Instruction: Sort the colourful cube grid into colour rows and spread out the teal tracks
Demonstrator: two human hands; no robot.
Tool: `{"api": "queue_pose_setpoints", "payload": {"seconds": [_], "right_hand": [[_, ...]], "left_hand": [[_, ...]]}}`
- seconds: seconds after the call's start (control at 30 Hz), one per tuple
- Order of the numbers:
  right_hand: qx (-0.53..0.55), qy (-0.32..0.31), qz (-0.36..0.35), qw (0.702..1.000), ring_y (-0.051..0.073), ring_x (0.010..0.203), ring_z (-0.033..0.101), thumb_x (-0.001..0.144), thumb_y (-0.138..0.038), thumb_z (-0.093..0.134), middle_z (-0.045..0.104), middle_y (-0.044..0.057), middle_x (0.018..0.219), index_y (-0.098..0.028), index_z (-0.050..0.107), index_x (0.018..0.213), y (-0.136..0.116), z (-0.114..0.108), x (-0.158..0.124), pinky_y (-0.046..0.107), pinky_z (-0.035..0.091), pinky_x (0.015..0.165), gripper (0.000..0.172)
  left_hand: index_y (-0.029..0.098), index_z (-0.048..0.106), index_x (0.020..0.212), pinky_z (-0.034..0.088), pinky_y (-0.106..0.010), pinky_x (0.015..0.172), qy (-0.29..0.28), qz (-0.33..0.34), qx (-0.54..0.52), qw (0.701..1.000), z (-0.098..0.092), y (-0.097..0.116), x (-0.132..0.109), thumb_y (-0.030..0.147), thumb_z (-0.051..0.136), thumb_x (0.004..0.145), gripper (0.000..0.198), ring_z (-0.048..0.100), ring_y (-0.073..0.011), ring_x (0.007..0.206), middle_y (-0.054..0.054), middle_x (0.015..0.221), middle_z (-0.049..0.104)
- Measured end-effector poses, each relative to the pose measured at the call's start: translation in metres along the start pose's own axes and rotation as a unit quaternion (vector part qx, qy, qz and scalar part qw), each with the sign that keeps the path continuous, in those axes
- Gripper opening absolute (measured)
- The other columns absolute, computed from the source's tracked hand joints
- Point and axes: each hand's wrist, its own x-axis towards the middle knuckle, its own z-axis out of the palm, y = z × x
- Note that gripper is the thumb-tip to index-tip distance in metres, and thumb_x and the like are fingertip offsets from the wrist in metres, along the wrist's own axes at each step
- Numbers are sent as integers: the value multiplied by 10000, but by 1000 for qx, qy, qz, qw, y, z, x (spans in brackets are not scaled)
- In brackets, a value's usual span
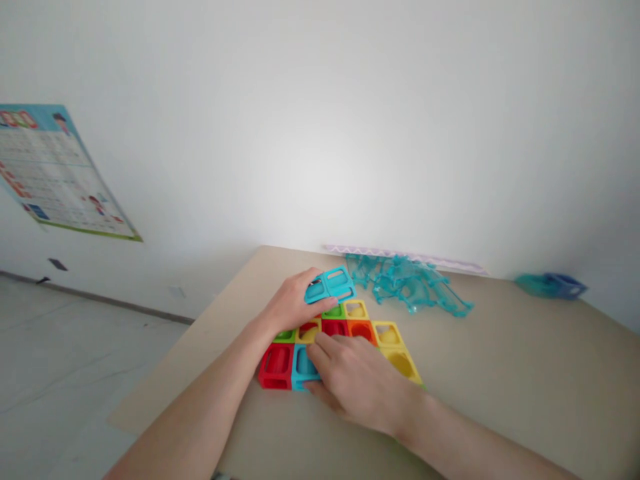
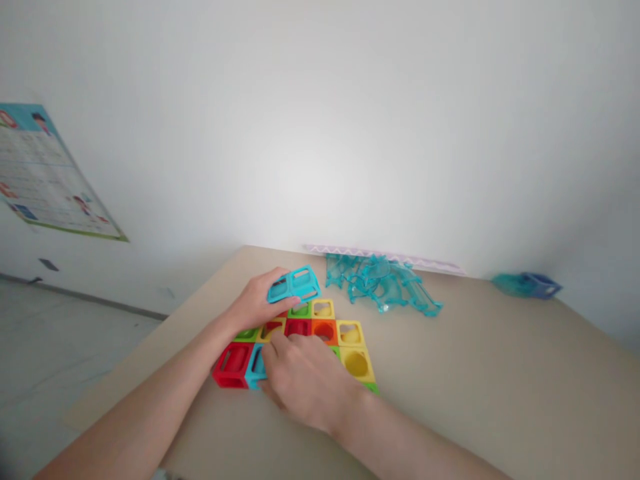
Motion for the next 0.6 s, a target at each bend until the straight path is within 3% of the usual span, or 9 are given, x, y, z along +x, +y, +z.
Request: {"api": "queue_pose_setpoints", "payload": {"seconds": [0.07,0.17,0.27,0.43,0.6], "right_hand": [[-22,1,-20,1000,194,715,600,934,-278,483,620,56,857,-159,564,895,0,5,2,290,378,554,149],[-27,10,-43,999,172,683,580,962,-250,432,615,47,812,-157,568,843,4,6,3,286,332,532,204],[13,22,-20,999,142,663,569,968,-286,416,620,40,795,-155,574,800,8,6,4,279,306,539,265],[47,55,28,997,120,618,543,925,-286,476,628,15,775,-165,565,760,10,12,5,286,247,525,223],[78,82,64,992,120,612,529,895,-255,513,610,6,723,-167,564,717,11,17,6,273,266,542,206]], "left_hand": [[193,561,943,426,-251,690,-2,2,-2,1000,-1,1,0,479,613,789,328,574,-159,742,9,820,599],[194,567,993,432,-245,708,-1,-3,-26,1000,-2,2,0,451,616,791,330,578,-154,751,12,838,614],[202,574,1052,436,-245,727,-2,-8,-41,999,-3,2,1,426,626,785,353,586,-156,781,13,884,634],[197,590,1038,444,-247,711,-3,-20,-53,998,-2,2,0,437,637,770,362,589,-159,762,13,873,643],[186,592,1034,450,-249,711,-2,-41,-81,996,-3,1,0,459,625,774,378,590,-161,757,8,862,648]]}}
